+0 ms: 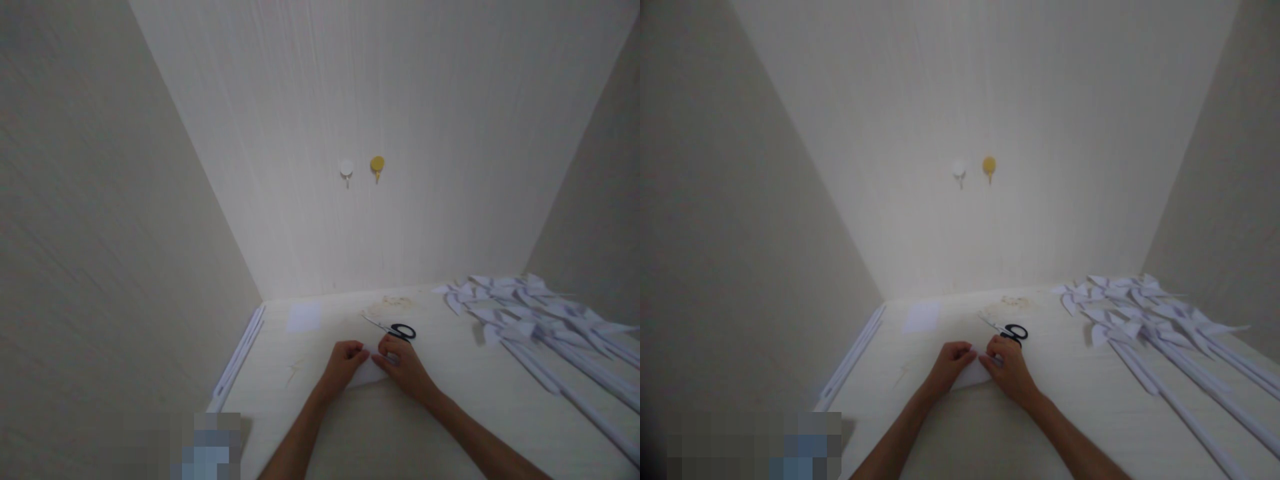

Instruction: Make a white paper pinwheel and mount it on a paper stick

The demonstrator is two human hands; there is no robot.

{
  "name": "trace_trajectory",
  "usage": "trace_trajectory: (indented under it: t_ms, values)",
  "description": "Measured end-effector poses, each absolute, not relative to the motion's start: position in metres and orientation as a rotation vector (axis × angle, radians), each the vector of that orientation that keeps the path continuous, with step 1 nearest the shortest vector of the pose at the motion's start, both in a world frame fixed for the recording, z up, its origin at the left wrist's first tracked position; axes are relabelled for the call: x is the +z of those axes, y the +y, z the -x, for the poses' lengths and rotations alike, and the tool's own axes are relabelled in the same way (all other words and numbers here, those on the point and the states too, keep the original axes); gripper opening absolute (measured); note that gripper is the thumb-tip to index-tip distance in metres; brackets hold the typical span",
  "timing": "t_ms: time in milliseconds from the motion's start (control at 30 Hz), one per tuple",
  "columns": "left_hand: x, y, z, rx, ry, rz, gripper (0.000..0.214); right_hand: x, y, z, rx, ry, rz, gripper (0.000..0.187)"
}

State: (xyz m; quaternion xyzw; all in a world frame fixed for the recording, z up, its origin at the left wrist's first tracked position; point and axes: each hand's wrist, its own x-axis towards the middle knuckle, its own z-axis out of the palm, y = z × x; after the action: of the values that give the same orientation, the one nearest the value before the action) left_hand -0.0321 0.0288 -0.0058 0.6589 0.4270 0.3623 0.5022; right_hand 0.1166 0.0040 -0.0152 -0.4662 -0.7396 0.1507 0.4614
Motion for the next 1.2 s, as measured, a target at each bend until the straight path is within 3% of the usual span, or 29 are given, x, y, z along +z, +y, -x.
trace_trajectory:
  t_ms: [633, 767, 900, 1200]
  values:
    - [-0.004, 0.029, 0.032, 0.888, 1.104, -1.634, 0.024, -0.013, 0.003, -0.116, 0.416, -1.788, 1.138, 0.022]
    - [-0.002, 0.03, 0.033, 0.999, 1.169, -1.588, 0.026, -0.012, 0.005, -0.12, 0.434, -1.586, 1.095, 0.009]
    - [0.0, 0.032, 0.034, 1.221, 1.237, -1.408, 0.027, -0.015, 0.009, -0.118, 0.631, -1.26, 1.076, 0.027]
    - [-0.004, 0.017, 0.013, 1.36, 1.093, -1.215, 0.027, -0.006, 0.0, -0.102, 1.1, -1.215, 1.034, 0.026]
